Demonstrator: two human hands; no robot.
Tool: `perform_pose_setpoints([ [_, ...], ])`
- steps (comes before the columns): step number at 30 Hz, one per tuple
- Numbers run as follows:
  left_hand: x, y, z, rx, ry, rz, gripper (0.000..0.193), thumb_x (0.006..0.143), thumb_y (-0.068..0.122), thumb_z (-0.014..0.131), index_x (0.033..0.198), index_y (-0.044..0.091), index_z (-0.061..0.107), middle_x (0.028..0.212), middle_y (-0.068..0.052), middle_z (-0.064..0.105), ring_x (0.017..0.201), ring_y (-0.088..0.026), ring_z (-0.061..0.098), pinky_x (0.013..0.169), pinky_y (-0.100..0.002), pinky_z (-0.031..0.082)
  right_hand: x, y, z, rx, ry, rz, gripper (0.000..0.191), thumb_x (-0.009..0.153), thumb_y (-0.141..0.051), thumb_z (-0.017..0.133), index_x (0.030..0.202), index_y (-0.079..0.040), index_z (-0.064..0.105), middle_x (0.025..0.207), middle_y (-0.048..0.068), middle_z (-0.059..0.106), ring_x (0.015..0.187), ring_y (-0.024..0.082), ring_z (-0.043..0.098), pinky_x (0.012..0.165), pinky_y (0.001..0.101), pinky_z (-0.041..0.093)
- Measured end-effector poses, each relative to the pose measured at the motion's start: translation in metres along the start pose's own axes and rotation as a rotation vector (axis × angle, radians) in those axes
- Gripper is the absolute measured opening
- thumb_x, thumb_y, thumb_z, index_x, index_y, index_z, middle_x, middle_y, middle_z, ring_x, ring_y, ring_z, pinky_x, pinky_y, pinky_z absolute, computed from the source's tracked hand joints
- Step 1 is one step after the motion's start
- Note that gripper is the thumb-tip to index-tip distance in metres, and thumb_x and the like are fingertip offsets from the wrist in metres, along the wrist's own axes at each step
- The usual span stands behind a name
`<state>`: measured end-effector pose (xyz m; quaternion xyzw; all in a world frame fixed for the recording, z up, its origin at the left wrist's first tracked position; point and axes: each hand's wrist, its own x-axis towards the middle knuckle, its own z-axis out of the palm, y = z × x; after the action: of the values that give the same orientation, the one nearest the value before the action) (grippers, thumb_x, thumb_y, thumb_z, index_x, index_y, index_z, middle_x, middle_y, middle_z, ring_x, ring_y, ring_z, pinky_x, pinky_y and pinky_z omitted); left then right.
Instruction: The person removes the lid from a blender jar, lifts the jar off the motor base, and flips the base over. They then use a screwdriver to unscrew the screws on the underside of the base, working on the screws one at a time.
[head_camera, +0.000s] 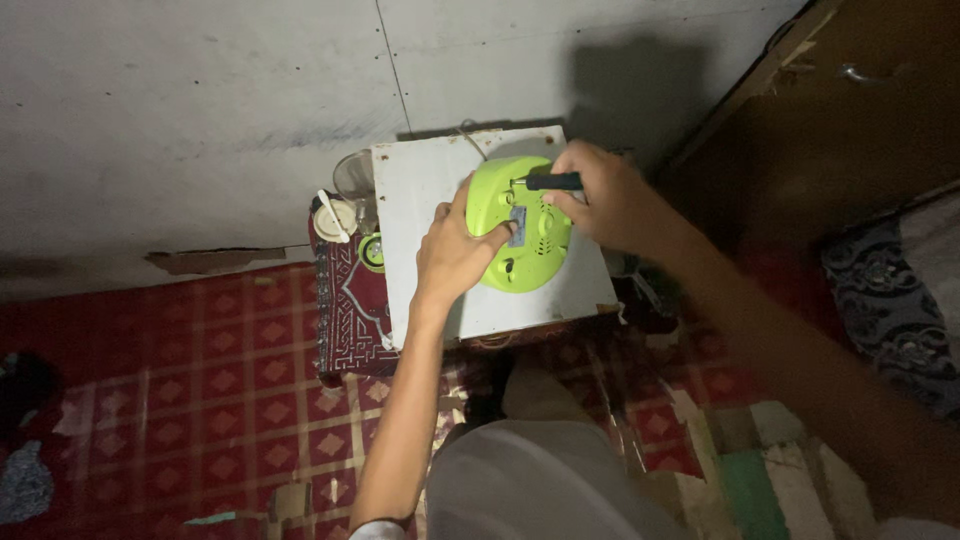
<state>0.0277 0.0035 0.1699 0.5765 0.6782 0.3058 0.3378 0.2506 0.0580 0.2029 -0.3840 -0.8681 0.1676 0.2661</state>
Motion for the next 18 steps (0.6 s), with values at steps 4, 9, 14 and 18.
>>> perform_pose_setpoints([
  [4, -0.001, 0.002, 0.001, -0.007, -0.007, -0.007, 0.088, 0.075, 0.041, 0.074, 0.155, 0.032, 0.039, 0.126, -0.018, 0.065, 0.114, -0.041, 0.066, 0.096, -0.050, 0.051, 0.011, 0.014, -0.002, 0.014, -0.139, 0.371, 0.043, 0.107, -0.032, 0.059, 0.079, 0.001, 0.065, 0.064, 0.015, 0.062, 0.054, 0.025, 0.057, 0.058, 0.0423, 0.049],
  [9, -0.001, 0.005, 0.001, -0.012, -0.009, -0.014, 0.089, 0.074, 0.041, 0.075, 0.154, 0.033, 0.038, 0.126, -0.019, 0.065, 0.113, -0.041, 0.067, 0.096, -0.050, 0.051, 0.015, 0.019, 0.000, 0.003, -0.241, 0.428, 0.051, 0.105, -0.033, 0.058, 0.069, 0.002, 0.065, 0.060, 0.016, 0.063, 0.052, 0.029, 0.058, 0.056, 0.0423, 0.049],
  [14, -0.001, 0.004, 0.001, -0.009, -0.011, -0.012, 0.088, 0.075, 0.041, 0.075, 0.155, 0.032, 0.039, 0.125, -0.020, 0.064, 0.113, -0.043, 0.066, 0.095, -0.051, 0.051, 0.001, 0.004, -0.002, -0.157, 0.034, -0.045, 0.024, 0.096, -0.023, 0.069, 0.091, 0.000, 0.066, 0.076, 0.018, 0.065, 0.063, 0.036, 0.063, 0.059, 0.0441, 0.050],
  [18, 0.000, 0.002, 0.002, -0.009, 0.012, 0.022, 0.088, 0.075, 0.042, 0.076, 0.154, 0.031, 0.040, 0.125, -0.020, 0.065, 0.113, -0.042, 0.066, 0.095, -0.051, 0.051, -0.003, -0.008, -0.002, -0.253, 0.084, -0.093, 0.028, 0.090, -0.026, 0.075, 0.100, -0.002, 0.063, 0.082, 0.017, 0.068, 0.069, 0.037, 0.066, 0.058, 0.0444, 0.050],
])
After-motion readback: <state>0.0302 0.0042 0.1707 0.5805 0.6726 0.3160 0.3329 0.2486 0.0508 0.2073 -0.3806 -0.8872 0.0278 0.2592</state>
